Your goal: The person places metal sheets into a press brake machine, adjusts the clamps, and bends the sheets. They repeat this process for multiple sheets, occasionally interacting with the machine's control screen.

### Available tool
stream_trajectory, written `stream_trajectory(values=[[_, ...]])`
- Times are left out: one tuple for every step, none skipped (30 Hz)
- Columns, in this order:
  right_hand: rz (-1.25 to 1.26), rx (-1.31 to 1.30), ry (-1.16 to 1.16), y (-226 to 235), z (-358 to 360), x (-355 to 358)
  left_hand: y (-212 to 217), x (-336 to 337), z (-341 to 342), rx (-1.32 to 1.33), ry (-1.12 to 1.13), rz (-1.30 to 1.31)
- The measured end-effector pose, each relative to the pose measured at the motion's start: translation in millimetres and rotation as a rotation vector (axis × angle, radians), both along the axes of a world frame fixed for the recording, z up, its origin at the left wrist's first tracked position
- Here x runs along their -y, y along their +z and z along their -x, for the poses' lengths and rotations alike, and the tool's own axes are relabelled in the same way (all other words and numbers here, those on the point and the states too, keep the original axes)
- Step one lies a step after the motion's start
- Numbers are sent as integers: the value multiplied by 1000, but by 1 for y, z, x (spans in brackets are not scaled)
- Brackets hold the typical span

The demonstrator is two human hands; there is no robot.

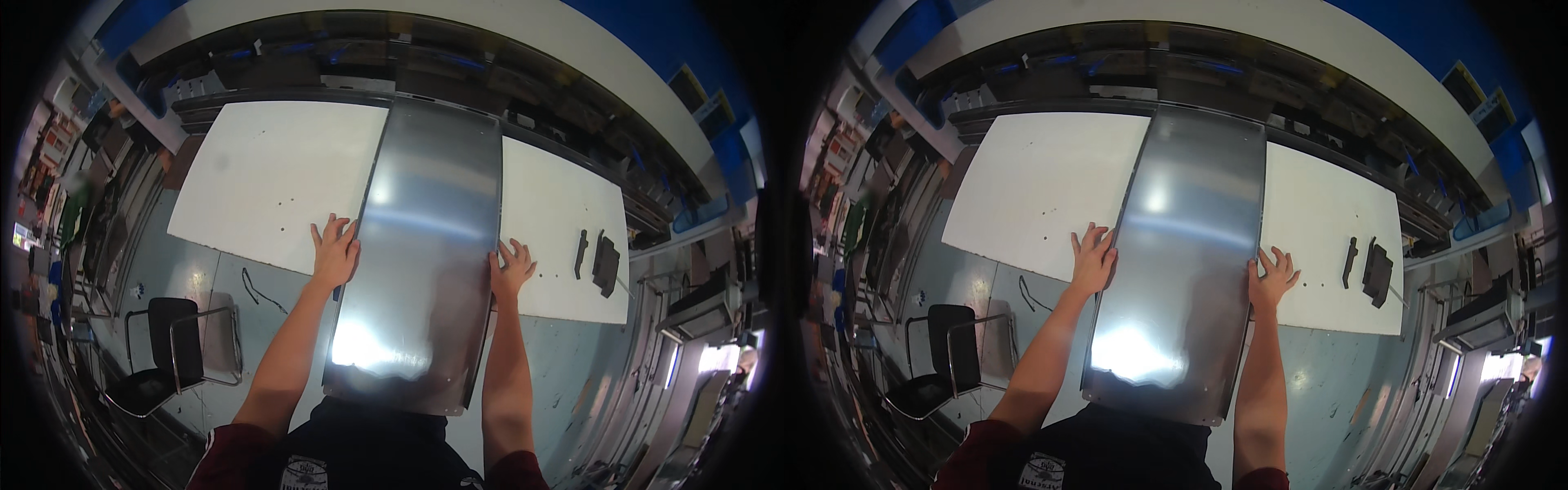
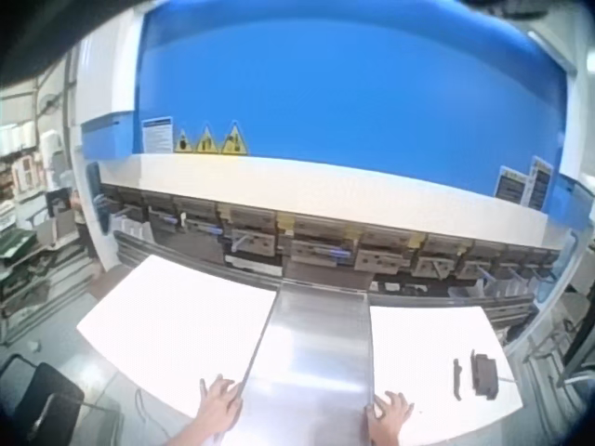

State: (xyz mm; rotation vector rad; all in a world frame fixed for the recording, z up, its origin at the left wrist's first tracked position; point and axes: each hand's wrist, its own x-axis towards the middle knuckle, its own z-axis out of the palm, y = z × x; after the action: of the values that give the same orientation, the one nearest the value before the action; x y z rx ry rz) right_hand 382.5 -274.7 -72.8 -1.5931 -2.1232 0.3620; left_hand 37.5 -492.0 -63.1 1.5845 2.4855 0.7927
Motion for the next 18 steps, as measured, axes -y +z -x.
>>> stream_trajectory(values=[[-2,2,3,-1,0,-1,0,0,0,0,2,-7],[8,14,-11,-2,-1,-2,1,0,-1,3,3,-2],[-13,3,8,-4,-1,-3,2,0,-1,-11,-4,-8],[-22,2,13,-5,-1,-4,3,0,-1,-2,-1,-15],[-9,20,-1,-7,-2,-5,4,0,-1,7,1,-21],[-34,1,18,-9,-2,-6,4,0,-2,21,5,-11],[-37,-2,18,-10,-2,-7,5,0,-2,17,3,-30],[-26,5,4,-12,-2,-8,6,0,-2,19,4,-30],[-41,-10,18,-13,-2,-9,7,0,-2,23,8,-17],[-44,-16,17,-14,-2,-10,8,0,-3,24,8,-28],[-45,-23,14,-15,-2,-11,9,0,-3,28,9,-25],[-47,-18,16,-16,-3,-11,9,0,-3,34,13,-11],[-49,-13,16,-16,-3,-11,10,0,-3,27,11,-21],[-31,8,-4,-17,-3,-12,10,0,-3,22,11,-20],[-48,-13,13,-17,-3,-12,10,0,-3,19,14,-8],[-44,-18,12,-16,-3,-11,10,0,-3,19,11,-20],[-28,-11,-4,-16,-3,-11,10,0,-3,21,12,-21],[-39,-25,9,-16,-3,-11,10,0,-3,25,16,-9]])
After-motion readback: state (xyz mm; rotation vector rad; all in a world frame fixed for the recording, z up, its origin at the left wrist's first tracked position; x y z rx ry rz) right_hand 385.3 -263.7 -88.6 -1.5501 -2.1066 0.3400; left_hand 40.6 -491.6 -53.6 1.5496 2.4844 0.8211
